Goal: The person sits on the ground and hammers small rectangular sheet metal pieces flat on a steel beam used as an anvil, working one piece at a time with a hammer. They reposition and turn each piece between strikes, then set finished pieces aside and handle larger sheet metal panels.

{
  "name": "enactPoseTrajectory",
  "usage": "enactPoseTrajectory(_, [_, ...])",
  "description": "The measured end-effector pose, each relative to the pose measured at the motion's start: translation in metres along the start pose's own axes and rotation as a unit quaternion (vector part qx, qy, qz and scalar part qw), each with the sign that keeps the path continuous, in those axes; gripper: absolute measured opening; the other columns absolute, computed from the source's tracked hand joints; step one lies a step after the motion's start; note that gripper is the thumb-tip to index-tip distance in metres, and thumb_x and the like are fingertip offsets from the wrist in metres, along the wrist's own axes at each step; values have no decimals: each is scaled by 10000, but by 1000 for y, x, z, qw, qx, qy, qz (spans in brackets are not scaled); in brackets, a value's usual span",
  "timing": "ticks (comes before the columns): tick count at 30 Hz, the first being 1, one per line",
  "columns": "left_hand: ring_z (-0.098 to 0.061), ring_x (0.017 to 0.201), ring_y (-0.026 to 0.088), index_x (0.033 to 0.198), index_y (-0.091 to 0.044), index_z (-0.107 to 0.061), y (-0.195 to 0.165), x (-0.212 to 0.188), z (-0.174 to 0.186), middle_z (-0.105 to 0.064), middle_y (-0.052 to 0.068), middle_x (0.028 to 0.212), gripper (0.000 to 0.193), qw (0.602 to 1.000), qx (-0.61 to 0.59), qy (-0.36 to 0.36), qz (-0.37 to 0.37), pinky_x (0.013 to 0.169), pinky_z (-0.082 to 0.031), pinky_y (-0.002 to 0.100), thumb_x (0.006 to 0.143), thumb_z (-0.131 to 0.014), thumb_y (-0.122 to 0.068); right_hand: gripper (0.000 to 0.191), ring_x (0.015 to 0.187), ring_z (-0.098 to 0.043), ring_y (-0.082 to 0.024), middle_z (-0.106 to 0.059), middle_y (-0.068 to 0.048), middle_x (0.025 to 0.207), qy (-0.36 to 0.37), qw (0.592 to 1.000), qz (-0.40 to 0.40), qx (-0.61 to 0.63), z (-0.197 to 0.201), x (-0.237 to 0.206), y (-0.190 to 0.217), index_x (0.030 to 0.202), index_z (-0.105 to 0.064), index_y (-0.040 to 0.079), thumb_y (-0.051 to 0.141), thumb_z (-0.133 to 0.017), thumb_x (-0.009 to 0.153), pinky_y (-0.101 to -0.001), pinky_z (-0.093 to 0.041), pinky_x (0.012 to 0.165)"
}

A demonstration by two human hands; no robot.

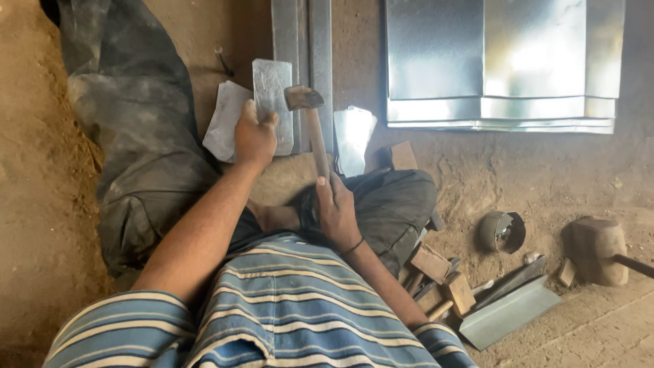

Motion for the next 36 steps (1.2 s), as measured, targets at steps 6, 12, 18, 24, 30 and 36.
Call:
enactPoseTrajectory(6, [-679,1171,317,1328,20,-540,-7,10,-1,-692,197,1240,399,997,-60,22,32,966,-503,399,988,-599,-178,350,590,-494,-91,-524,-16,666,18,992,-94,81,0,-16,-15,923,-567,24,332,-488,1066,-304,-427,503])
enactPoseTrajectory(12, [-671,1121,335,1273,39,-551,-8,20,-5,-689,210,1192,376,999,-30,-3,18,957,-497,409,980,-651,-174,383,604,-467,-83,-509,-7,676,30,995,-63,67,4,-23,-16,885,-549,21,335,-494,1097,-288,-425,517])
enactPoseTrajectory(18, [-670,1077,321,1232,22,-556,2,30,-10,-687,198,1158,322,998,-54,-15,19,926,-499,407,979,-647,-156,352,570,-468,-91,-522,-5,646,23,998,-52,34,7,-33,-13,907,-551,31,339,-494,1067,-292,-412,501])
enactPoseTrajectory(24, [-671,1048,309,1216,27,-557,0,30,-13,-689,192,1124,314,997,-71,-24,-19,913,-510,404,963,-658,-129,364,590,-452,-101,-505,-13,659,18,996,-70,53,11,-39,-17,912,-542,25,339,-488,1088,-297,-391,526])
enactPoseTrajectory(30, [-653,1028,310,1159,36,-560,10,39,-14,-679,192,1104,274,998,-49,-28,11,935,-503,401,983,-673,-141,365,590,-481,-147,-529,-86,659,27,997,-67,40,7,-40,-20,912,-548,4,324,-496,1081,-342,-423,530])
enactPoseTrajectory(36, [-614,1037,246,1229,-10,-543,27,32,-22,-658,107,1146,353,959,-248,-101,93,913,-484,391,913,-680,-87,372,600,-506,-137,-535,-76,654,24,999,-48,-9,12,-40,-18,888,-540,10,317,-494,1091,-332,-458,552])
Point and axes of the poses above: each hand's wrist, its own x-axis towards the middle knuckle, its own z-axis out of the back of the hand, y = z × x, the point moved 8 cm from there along x, towards the middle knuckle
